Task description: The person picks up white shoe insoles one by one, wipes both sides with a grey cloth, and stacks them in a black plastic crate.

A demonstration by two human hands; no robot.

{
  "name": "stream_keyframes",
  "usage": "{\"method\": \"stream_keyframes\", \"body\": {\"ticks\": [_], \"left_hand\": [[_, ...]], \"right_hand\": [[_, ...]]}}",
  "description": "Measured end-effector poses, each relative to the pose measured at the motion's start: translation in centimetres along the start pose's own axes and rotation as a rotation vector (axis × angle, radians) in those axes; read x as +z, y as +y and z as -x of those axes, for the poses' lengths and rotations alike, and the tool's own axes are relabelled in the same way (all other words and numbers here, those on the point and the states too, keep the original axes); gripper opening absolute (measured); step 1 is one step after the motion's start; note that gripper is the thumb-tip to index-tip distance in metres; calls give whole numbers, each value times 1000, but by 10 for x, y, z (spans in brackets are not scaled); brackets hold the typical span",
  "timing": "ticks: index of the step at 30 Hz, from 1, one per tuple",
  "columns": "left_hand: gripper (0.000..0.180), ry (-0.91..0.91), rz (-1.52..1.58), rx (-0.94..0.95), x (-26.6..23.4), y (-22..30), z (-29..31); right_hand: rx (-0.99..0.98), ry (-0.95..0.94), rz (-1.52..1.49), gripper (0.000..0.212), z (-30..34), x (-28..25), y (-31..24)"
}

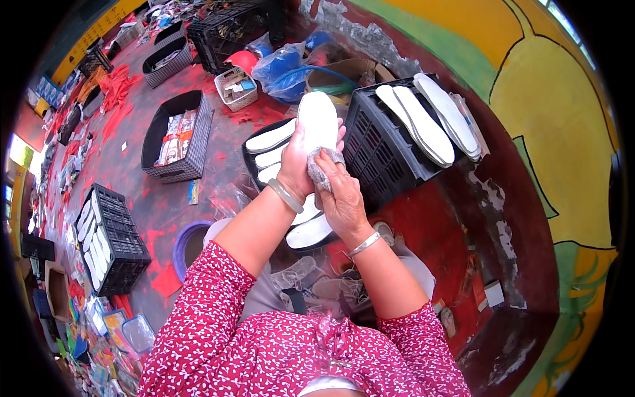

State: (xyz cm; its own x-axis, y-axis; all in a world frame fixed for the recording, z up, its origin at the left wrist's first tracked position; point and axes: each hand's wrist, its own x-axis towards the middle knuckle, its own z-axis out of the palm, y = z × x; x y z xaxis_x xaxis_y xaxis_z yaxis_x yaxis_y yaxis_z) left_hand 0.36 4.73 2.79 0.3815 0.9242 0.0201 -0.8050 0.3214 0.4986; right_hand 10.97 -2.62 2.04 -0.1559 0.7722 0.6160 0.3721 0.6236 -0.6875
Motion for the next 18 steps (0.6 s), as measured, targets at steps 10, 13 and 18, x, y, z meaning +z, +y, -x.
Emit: {"method": "stream_keyframes", "body": {"ticks": [10, 13, 18], "left_hand": [[58, -45, 341, 199, -15, 46, -14], [57, -97, 252, 285, -42, 73, -23], [44, 210, -71, 195, -46, 105, -11]], "right_hand": [[92, -154, -220, 53, 27, 30, -2], [368, -369, -236, 38, 29, 0, 2], [771, -189, -715, 34, 5, -91, -10]]}}
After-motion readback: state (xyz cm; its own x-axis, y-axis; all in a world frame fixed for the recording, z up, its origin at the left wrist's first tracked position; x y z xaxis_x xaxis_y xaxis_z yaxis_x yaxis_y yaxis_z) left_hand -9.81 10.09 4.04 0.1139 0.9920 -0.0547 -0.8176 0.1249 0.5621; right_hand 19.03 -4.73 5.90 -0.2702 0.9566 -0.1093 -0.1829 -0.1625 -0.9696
